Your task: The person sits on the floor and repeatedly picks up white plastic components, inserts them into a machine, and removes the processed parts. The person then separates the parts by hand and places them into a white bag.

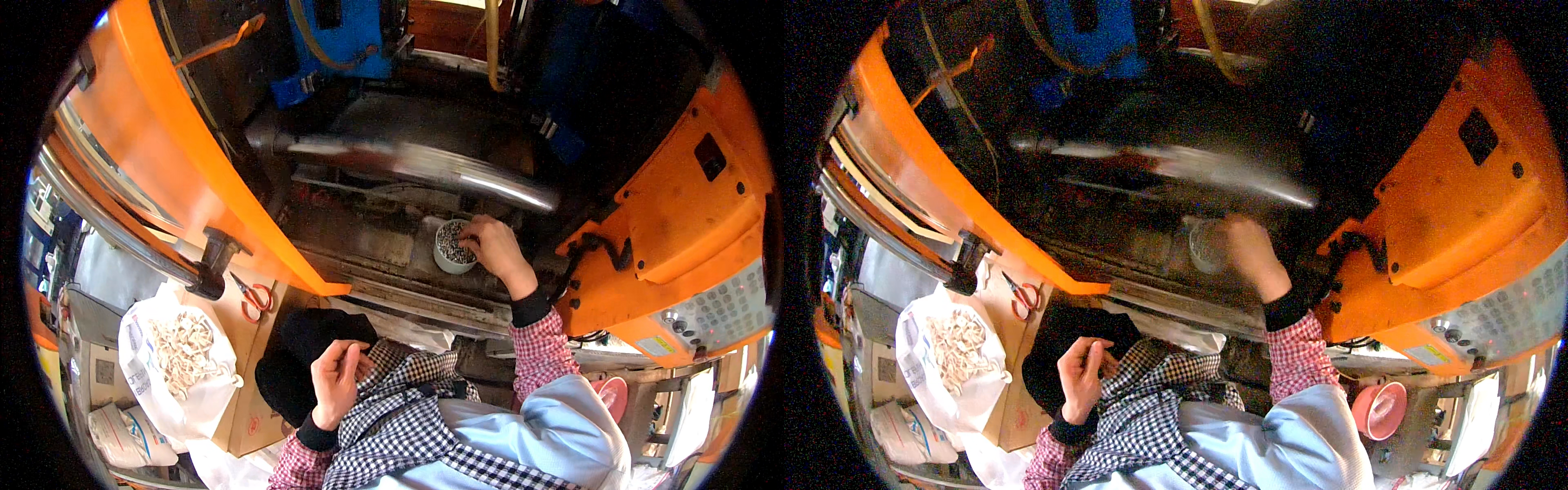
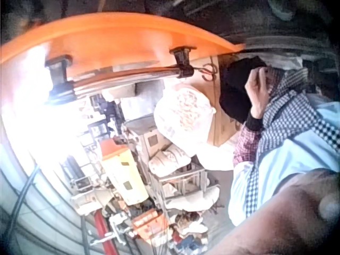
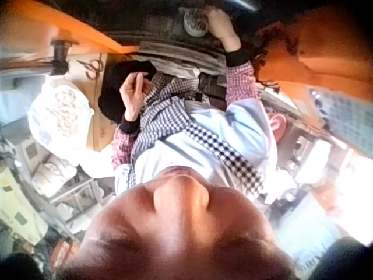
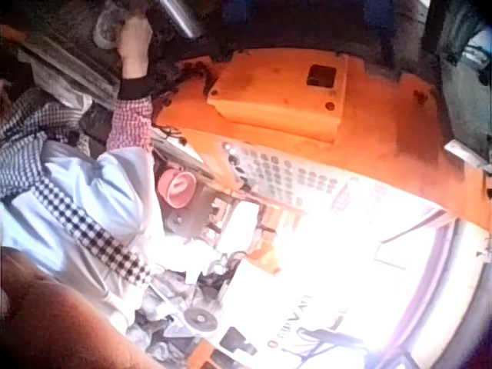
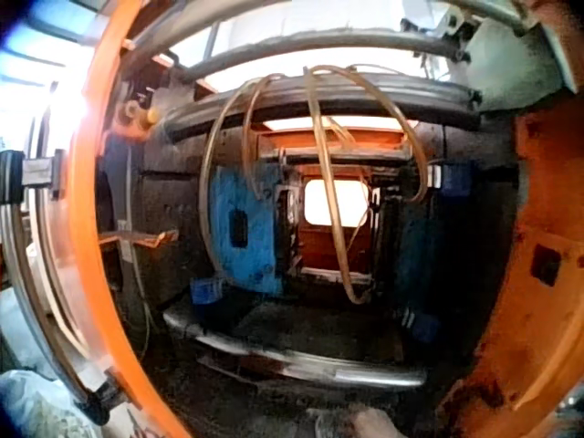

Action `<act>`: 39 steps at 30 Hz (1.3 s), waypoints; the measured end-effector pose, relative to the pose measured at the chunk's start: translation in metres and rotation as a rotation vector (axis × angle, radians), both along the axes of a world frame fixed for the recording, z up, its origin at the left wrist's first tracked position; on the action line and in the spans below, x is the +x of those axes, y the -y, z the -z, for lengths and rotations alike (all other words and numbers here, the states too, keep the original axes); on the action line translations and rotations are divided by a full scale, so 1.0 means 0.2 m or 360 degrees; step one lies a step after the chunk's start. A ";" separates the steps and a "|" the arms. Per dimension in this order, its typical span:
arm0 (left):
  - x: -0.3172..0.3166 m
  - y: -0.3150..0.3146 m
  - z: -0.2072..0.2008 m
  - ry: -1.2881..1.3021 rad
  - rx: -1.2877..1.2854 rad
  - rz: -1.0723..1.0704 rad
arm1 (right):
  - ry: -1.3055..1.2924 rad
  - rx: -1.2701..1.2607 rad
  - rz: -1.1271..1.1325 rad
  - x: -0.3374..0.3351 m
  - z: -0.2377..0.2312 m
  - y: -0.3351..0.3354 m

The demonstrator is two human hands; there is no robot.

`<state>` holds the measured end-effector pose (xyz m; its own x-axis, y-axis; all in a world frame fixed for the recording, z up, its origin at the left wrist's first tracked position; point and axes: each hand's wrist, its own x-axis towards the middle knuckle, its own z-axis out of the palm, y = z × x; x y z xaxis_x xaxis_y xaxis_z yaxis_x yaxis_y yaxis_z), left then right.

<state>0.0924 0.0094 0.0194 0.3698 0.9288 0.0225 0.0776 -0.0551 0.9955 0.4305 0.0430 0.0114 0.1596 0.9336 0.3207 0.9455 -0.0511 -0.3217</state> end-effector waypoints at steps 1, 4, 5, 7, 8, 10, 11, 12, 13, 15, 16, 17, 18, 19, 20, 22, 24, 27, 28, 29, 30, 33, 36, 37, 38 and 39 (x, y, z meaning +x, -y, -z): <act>0.00 0.00 -0.06 -0.0091 0.0185 -0.0126 | -0.0050 0.0045 -0.0038 0.00 0.00 -0.01; -0.11 -0.06 -0.21 -0.0406 0.1293 -0.0514 | -0.0351 0.0287 -0.0201 -0.05 -0.09 -0.03; -0.12 -0.12 -0.26 -0.0417 0.1518 -0.0810 | -0.0429 0.0475 -0.0204 -0.08 -0.16 -0.07; -0.14 -0.22 -0.37 -0.0379 0.1725 -0.1285 | -0.0532 0.0768 -0.0216 -0.16 -0.33 -0.17; -0.13 -0.29 -0.47 -0.0331 0.1722 -0.1450 | -0.0471 0.0849 -0.0233 -0.17 -0.41 -0.26; -0.19 -0.42 -0.55 -0.0373 0.1715 -0.1423 | -0.0841 0.1167 -0.0226 -0.23 -0.51 -0.54; -0.25 -0.46 -0.54 -0.0138 0.1439 -0.1253 | -0.0898 0.1266 -0.0235 -0.24 -0.55 -0.72; -0.26 -0.50 -0.53 0.0118 0.1161 -0.1029 | -0.0931 0.1378 -0.0201 -0.20 -0.61 -0.87; -0.19 -0.54 -0.55 0.0274 0.1145 -0.1033 | -0.1061 0.1411 -0.0075 -0.15 -0.68 -1.00; -0.18 -0.59 -0.53 0.0160 0.1084 -0.1015 | -0.1090 0.1555 0.0157 -0.01 -0.83 -1.25; -0.17 -0.63 -0.50 0.0149 0.1147 -0.1042 | -0.0978 0.1658 0.0272 0.06 -0.89 -1.37; -0.15 -0.64 -0.47 0.0229 0.1135 -0.1049 | -0.0991 0.1688 0.0337 0.13 -0.93 -1.50; -0.14 -0.65 -0.45 0.0224 0.1139 -0.1087 | -0.0998 0.1731 0.0404 0.21 -1.00 -1.60; -0.15 -0.63 -0.45 0.0244 0.1157 -0.1129 | -0.0836 0.1907 0.0380 0.25 -1.06 -1.71; -0.15 -0.61 -0.46 0.0260 0.1164 -0.1171 | -0.0669 0.2069 0.0361 0.28 -1.10 -1.80; -0.12 -0.58 -0.48 0.0278 0.1196 -0.1268 | -0.1000 0.1629 0.0489 0.23 -1.20 -1.86; -0.14 -0.59 -0.45 0.0260 0.1210 -0.1255 | -0.0962 0.1815 0.0454 0.36 -1.26 -2.00; -0.16 -0.62 -0.41 0.0318 0.1240 -0.1224 | -0.0870 0.1763 0.0539 0.41 -1.28 -2.09; -0.17 -0.62 -0.40 0.0340 0.1252 -0.1218 | -0.0892 0.1757 0.0461 0.36 -1.29 -2.08; -0.17 -0.61 -0.41 0.0288 0.1234 -0.1293 | -0.0912 0.1752 0.0384 0.31 -1.29 -2.06; -0.17 -0.61 -0.41 0.0294 0.1202 -0.1286 | -0.0910 0.1757 0.0319 0.30 -1.29 -2.05; -0.16 -0.60 -0.41 0.0282 0.1170 -0.1299 | -0.0875 0.1648 0.0291 0.34 -1.28 -2.05; -0.15 -0.60 -0.41 0.0229 0.1216 -0.1310 | -0.0741 0.1642 0.0360 0.37 -1.29 -2.07; -0.17 -0.60 -0.40 0.0224 0.1200 -0.1273 | -0.0695 0.1644 0.0381 0.36 -1.28 -2.07; -0.18 -0.60 -0.39 0.0218 0.1184 -0.1235 | -0.0650 0.1646 0.0401 0.35 -1.27 -2.08; -0.18 -0.60 -0.39 0.0239 0.1188 -0.1264 | -0.0608 0.1645 0.0414 0.33 -1.27 -2.10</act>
